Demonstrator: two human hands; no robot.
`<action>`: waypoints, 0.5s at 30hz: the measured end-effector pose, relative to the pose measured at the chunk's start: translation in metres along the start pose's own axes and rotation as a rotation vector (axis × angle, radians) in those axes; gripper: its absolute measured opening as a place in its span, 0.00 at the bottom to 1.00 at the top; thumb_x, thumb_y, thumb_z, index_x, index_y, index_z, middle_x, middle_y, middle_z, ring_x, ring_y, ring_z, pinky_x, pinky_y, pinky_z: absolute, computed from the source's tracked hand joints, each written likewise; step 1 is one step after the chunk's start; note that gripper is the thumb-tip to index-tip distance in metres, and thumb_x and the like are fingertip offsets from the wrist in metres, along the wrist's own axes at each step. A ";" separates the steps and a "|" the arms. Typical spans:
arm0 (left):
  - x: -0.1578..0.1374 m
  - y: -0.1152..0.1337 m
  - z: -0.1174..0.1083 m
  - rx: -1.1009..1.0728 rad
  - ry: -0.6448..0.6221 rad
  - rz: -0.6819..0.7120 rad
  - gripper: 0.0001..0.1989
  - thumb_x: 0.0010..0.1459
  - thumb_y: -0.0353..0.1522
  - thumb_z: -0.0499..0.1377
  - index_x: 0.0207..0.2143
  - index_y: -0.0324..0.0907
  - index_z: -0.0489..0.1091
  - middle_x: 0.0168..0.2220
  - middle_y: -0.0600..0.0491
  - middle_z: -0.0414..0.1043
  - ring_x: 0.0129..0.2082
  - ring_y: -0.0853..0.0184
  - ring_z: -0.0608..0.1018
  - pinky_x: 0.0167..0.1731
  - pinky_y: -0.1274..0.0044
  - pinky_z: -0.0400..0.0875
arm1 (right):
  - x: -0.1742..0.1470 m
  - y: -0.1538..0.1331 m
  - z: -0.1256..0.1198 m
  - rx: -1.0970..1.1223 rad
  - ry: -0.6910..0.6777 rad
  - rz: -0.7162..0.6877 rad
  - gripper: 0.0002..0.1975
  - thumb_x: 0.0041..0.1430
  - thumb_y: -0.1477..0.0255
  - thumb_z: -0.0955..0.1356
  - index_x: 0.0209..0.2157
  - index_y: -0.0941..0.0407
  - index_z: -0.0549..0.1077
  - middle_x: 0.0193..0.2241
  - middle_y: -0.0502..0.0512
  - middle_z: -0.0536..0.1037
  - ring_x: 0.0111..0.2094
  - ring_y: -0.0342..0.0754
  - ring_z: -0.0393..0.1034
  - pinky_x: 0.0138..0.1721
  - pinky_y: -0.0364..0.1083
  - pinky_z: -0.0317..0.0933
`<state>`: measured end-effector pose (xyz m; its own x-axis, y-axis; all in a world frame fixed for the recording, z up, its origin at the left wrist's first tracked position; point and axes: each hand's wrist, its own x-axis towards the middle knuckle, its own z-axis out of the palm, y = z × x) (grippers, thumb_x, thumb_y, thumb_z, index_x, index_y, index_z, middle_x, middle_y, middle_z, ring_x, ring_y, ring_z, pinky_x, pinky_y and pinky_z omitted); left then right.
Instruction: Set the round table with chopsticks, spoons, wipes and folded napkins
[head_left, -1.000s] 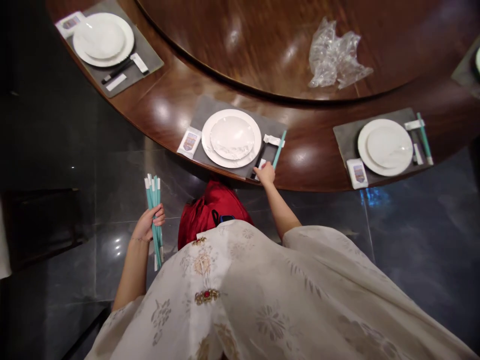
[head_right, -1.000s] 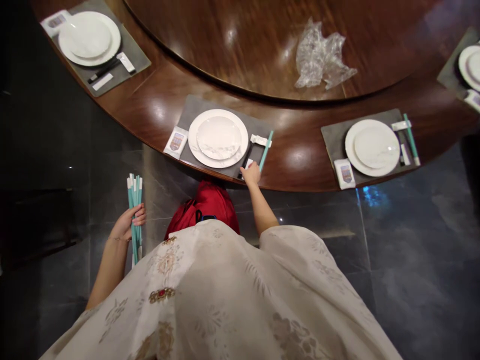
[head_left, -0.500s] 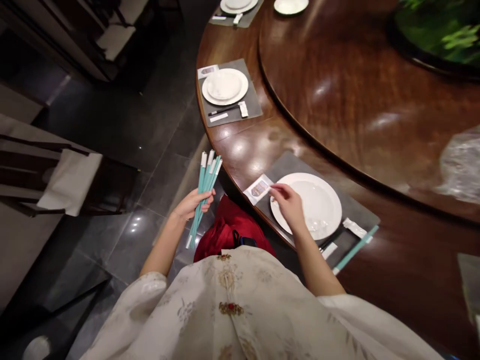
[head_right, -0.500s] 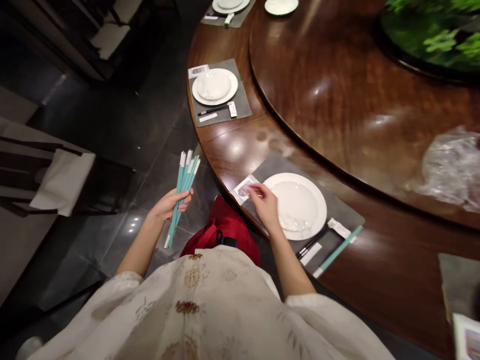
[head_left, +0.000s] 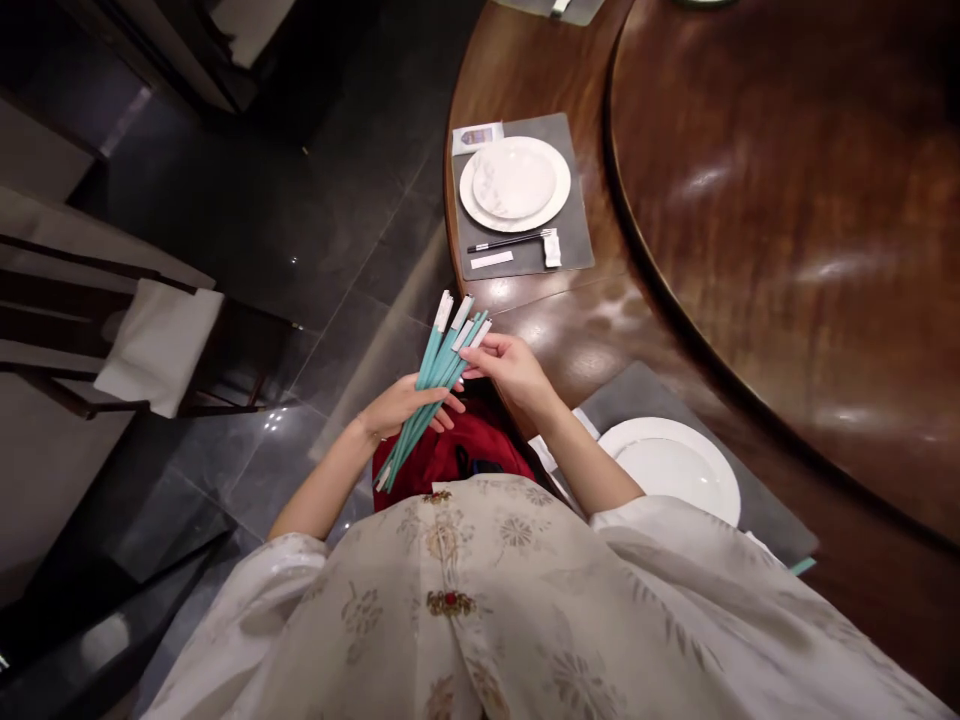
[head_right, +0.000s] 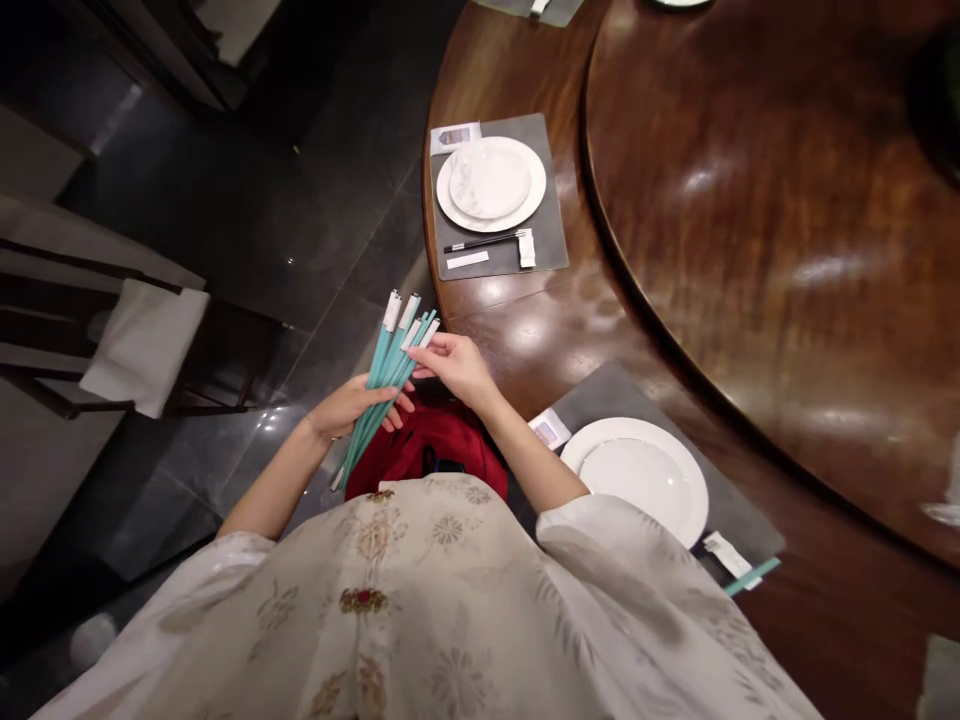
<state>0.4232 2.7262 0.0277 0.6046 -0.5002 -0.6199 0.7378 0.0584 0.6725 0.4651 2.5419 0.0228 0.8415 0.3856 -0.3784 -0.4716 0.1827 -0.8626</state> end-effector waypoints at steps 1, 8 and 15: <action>0.005 0.007 -0.009 0.011 -0.011 -0.006 0.21 0.51 0.40 0.62 0.44 0.35 0.66 0.35 0.45 0.75 0.26 0.69 0.77 0.25 0.78 0.72 | 0.010 -0.003 0.001 -0.006 0.023 0.001 0.21 0.41 0.60 0.75 0.33 0.60 0.74 0.27 0.51 0.77 0.27 0.40 0.71 0.31 0.41 0.69; 0.040 0.065 -0.083 0.196 -0.080 0.080 0.18 0.53 0.39 0.61 0.40 0.34 0.67 0.26 0.53 0.71 0.18 0.76 0.70 0.17 0.83 0.62 | 0.083 -0.034 0.011 -0.017 0.277 -0.145 0.22 0.39 0.61 0.75 0.32 0.57 0.66 0.21 0.46 0.73 0.23 0.41 0.71 0.26 0.40 0.69; 0.057 0.135 -0.153 0.273 -0.166 0.039 0.16 0.52 0.38 0.61 0.38 0.35 0.67 0.24 0.55 0.69 0.16 0.77 0.68 0.16 0.83 0.58 | 0.155 -0.059 0.040 -0.099 0.329 -0.235 0.21 0.44 0.59 0.73 0.33 0.57 0.64 0.24 0.46 0.71 0.27 0.41 0.71 0.26 0.39 0.69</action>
<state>0.6039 2.8377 0.0212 0.5570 -0.6376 -0.5321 0.5934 -0.1427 0.7921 0.6132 2.6269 0.0282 0.9701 0.0311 -0.2406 -0.2426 0.1368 -0.9604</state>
